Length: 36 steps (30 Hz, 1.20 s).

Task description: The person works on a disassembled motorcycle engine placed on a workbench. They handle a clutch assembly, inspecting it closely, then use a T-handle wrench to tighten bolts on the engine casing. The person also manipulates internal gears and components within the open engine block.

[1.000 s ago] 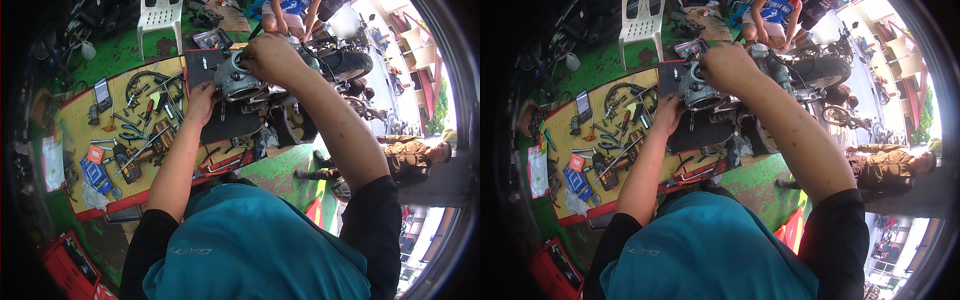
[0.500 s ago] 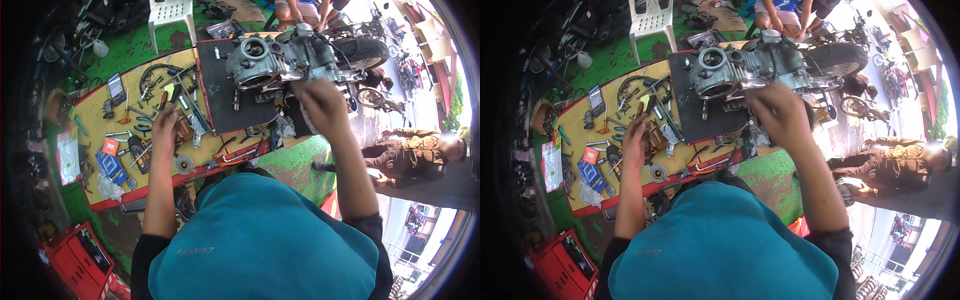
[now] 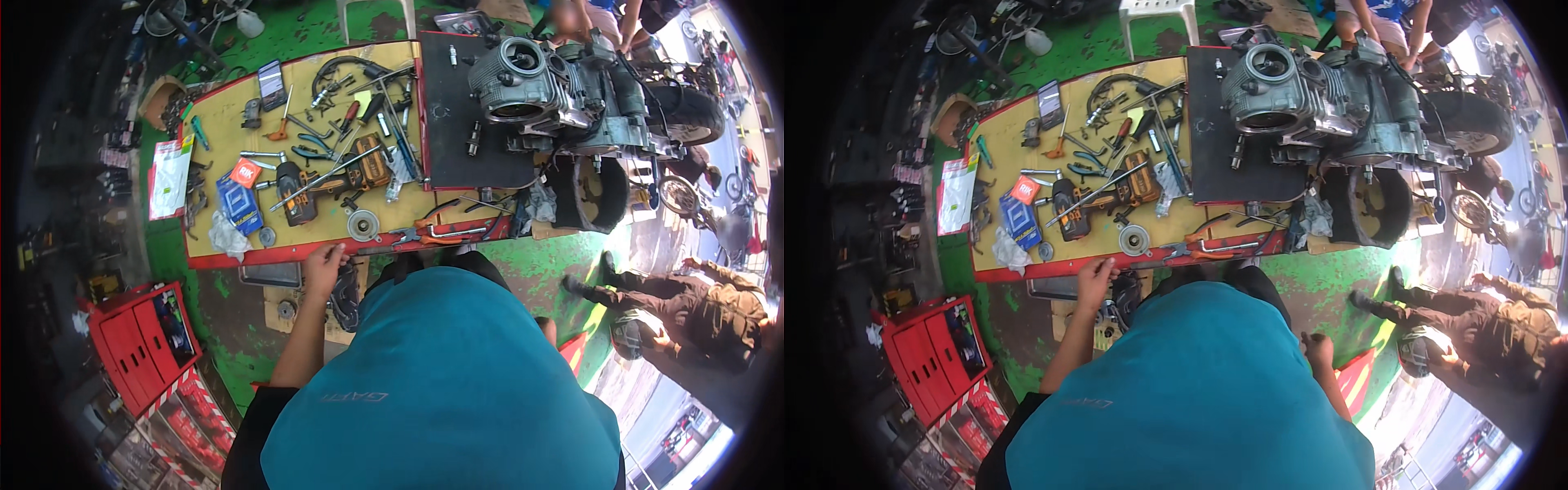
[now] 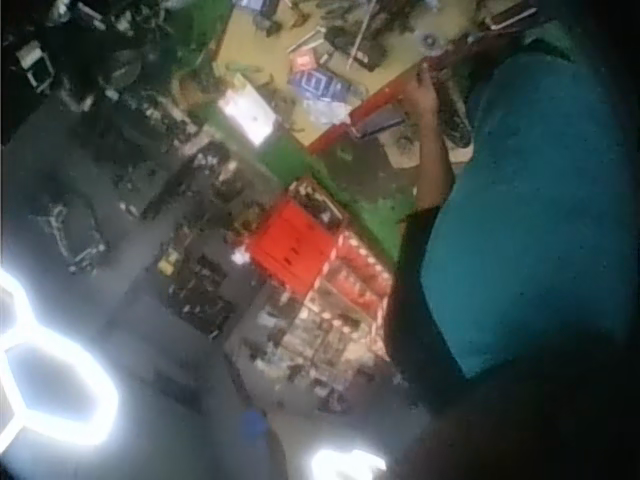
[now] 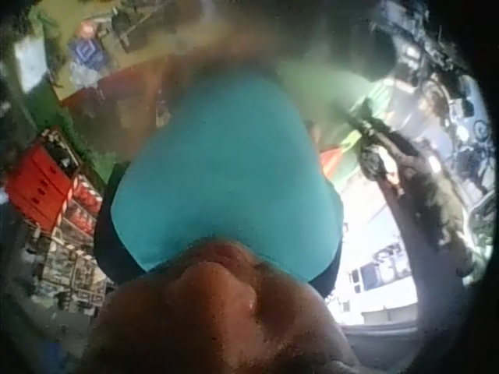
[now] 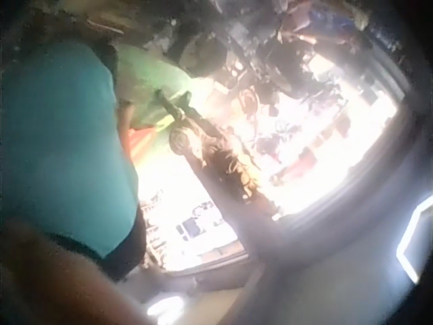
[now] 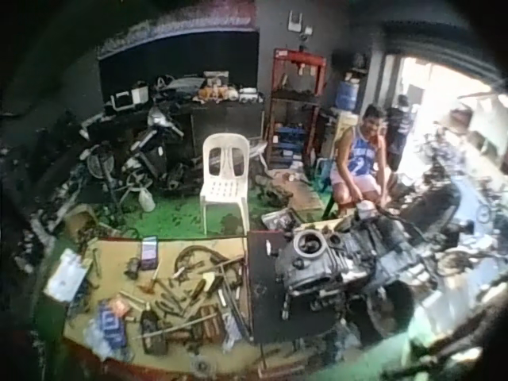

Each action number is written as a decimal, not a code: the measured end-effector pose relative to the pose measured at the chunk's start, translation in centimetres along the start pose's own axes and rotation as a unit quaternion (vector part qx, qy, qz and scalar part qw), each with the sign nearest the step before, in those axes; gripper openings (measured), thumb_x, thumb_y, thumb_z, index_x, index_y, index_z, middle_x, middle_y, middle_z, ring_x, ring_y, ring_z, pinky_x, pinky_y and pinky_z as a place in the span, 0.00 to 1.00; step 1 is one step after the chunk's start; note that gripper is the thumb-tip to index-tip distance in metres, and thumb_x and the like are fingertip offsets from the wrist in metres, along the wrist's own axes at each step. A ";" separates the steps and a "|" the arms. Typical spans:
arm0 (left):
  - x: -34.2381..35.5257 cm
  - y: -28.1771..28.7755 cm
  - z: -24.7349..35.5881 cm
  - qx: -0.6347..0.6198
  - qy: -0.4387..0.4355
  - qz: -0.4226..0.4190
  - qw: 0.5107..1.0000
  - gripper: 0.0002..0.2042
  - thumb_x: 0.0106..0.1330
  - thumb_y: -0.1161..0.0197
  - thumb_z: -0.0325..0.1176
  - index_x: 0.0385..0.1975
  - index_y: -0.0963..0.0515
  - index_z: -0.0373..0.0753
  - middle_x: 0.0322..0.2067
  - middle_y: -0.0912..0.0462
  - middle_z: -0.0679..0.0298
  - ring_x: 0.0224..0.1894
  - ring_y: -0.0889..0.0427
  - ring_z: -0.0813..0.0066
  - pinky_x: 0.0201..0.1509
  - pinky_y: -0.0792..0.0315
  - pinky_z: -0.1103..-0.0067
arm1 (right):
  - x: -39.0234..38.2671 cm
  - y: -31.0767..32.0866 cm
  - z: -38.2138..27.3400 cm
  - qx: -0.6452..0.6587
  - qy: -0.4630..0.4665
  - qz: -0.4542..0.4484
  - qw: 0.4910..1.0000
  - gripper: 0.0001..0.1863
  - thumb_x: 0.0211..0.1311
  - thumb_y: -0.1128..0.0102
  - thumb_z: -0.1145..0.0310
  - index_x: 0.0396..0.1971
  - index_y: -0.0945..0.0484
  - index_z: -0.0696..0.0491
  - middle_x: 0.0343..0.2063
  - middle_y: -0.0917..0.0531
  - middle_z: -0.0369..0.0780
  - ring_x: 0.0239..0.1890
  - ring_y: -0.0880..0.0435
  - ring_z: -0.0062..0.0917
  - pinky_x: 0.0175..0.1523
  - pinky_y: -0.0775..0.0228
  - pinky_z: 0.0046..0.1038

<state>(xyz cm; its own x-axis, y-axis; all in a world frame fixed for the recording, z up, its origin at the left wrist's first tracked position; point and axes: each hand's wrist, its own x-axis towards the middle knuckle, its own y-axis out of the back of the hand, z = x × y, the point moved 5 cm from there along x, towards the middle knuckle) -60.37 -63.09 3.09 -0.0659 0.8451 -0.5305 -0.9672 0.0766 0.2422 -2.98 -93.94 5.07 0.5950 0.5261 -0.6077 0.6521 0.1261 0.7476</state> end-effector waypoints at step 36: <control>-23.9 -5.1 -21.8 0.037 0.037 0.192 0.980 0.51 0.62 0.30 0.23 0.83 0.55 0.43 0.71 0.33 0.42 0.49 0.13 0.53 0.39 0.15 0.66 | 15.2 4.1 -0.4 0.190 0.025 -0.269 0.944 0.24 0.72 0.39 0.46 0.51 0.12 0.51 0.35 0.12 0.39 0.37 0.17 0.27 0.43 0.26 0.34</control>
<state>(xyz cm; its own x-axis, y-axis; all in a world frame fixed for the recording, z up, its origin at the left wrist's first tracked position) -59.22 -95.22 -3.11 -0.4416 0.7783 -0.4464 -0.8474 -0.1983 0.4925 8.51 -85.08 -0.95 0.1129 0.5121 -0.8515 0.9807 0.0803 0.1783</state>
